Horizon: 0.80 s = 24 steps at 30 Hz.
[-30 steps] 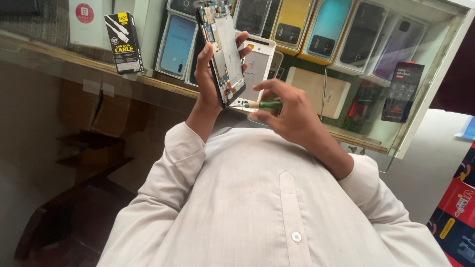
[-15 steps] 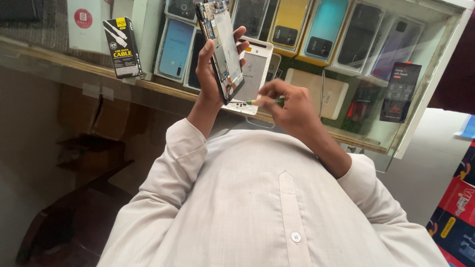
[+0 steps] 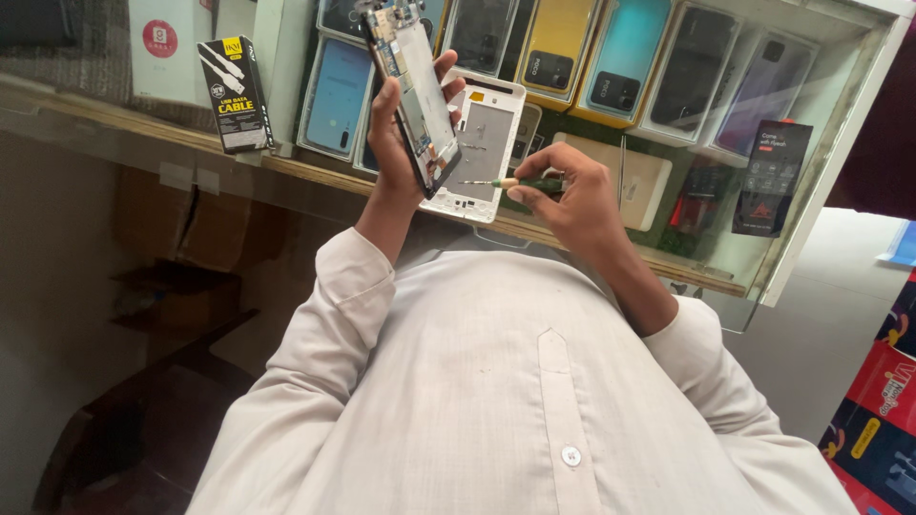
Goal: The person holds a disassembled smartphone and uses a screwdriver and tweezers to remove screws and disconnect ribbon cables from the motherboard. The person detaches a black plastic bracket and lifts the motherboard away from the chassis.
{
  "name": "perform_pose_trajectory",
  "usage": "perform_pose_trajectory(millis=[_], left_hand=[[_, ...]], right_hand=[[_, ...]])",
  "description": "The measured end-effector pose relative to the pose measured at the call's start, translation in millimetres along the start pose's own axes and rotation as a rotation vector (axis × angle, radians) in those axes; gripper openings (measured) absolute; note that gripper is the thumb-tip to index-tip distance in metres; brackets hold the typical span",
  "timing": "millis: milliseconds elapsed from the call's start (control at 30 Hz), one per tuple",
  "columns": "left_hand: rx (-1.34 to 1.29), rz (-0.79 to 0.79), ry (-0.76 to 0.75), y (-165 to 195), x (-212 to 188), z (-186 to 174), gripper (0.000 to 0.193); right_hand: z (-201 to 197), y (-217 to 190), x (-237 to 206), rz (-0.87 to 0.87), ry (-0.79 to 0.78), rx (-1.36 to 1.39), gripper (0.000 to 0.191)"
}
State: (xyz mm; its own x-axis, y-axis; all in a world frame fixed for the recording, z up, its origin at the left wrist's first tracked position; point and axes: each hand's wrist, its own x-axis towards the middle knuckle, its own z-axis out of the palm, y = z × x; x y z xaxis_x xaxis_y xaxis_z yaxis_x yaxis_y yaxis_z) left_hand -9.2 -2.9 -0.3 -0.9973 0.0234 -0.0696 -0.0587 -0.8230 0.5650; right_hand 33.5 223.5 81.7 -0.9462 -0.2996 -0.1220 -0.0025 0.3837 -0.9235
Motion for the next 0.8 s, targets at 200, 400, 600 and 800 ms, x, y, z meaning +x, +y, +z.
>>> perform_pose_trajectory(millis=[200, 400, 600, 800], left_hand=[[-0.011, -0.004, -0.028, -5.8, -4.4, 0.1, 0.082], [-0.051, -0.012, -0.019, 1.8, -7.6, 0.3, 0.089], [-0.259, -0.055, 0.005, 16.8, -9.7, 1.7, 0.089], [-0.278, -0.035, -0.027, 18.9, -11.0, -2.4, 0.088]], right_hand=[[-9.9, 37.6, 13.9, 0.087, 0.070, -0.026, 0.018], [-16.2, 89.5, 40.5, 0.143, 0.094, 0.126, 0.015], [-8.7, 111.7, 35.1, -0.025, 0.207, -0.006, 0.015], [-9.8, 109.1, 28.1, -0.385, 0.277, -0.397, 0.019]])
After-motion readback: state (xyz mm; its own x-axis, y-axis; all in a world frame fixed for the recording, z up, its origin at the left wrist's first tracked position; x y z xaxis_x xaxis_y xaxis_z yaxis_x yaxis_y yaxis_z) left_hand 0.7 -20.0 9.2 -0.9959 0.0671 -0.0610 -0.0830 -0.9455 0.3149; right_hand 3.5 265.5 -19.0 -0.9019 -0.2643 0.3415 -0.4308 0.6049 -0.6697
